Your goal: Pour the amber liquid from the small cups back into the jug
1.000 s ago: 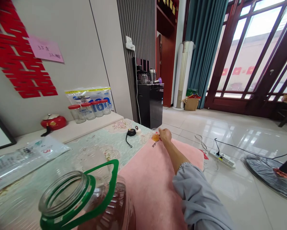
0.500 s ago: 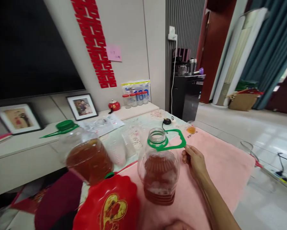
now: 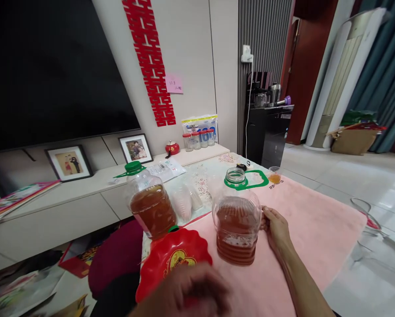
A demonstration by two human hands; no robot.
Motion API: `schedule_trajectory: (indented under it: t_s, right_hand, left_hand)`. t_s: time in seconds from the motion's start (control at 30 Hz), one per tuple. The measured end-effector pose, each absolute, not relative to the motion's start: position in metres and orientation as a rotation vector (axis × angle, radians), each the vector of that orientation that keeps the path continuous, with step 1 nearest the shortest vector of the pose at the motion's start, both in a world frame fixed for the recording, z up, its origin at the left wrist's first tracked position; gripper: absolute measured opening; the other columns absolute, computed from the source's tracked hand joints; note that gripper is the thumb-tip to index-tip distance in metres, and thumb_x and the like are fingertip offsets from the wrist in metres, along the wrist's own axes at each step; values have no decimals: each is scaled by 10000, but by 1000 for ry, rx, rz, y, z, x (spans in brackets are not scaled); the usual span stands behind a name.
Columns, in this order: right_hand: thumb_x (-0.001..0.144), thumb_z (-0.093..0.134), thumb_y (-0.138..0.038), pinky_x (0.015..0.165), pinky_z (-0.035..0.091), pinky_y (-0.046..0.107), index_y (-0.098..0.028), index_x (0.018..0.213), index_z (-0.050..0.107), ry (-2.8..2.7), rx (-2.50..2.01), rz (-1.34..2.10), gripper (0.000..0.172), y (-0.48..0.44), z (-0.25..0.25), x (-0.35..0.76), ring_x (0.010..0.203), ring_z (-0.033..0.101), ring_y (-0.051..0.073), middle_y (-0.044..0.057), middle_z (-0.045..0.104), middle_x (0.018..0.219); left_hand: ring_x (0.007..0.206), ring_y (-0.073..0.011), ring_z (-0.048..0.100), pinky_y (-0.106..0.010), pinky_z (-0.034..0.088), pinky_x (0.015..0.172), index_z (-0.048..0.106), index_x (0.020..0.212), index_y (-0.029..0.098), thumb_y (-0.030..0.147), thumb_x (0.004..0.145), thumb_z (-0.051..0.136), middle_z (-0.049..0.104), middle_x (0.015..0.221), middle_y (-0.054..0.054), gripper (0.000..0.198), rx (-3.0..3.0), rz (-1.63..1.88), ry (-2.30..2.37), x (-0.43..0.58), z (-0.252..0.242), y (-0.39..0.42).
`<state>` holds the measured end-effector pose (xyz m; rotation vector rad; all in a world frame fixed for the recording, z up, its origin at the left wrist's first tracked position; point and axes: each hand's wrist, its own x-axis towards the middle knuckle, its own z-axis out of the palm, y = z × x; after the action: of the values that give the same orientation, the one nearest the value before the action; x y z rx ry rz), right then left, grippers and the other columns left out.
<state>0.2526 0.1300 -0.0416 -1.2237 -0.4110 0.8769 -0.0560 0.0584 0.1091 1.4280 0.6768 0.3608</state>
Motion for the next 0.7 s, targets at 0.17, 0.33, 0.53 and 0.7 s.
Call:
schedule_trajectory:
  t_s: [0.17,0.33,0.53,0.7]
  right_hand:
    - [990,651,-336,505,492,205,-147,990,658,-380,-1195,892,189,136,-45,254,563,565,69,-37,642,792]
    - [956,685,-329,516,496,219,-152,960,684,-372,-1148,912,177,141,-50,255,545,570,80,-47,643,718]
    - [669,876,-410,475,447,243,-177,877,751,-358,-1081,934,337,143,-53,254,505,535,113,-28,661,620]
    - [646,879,-436,508,463,257,-181,883,772,-367,-1079,947,365,142,-52,252,503,524,118,-28,659,609]
  left_hand:
    - [1024,-174,711,-320,552,934,663,1199,152,213,959,568,757,1113,-93,265,1881,642,1125,-46,178,177]
    - [1104,-230,666,-463,563,980,653,1180,162,327,953,660,686,1216,-90,281,2150,490,1488,-6,186,293]
    - [1105,-234,663,-447,582,946,649,1192,168,357,949,670,666,1238,-90,309,2343,-102,1744,10,158,353]
    - [1069,-247,676,-425,596,903,658,1168,154,378,936,687,679,1184,-68,323,2391,-449,1820,2,139,380]
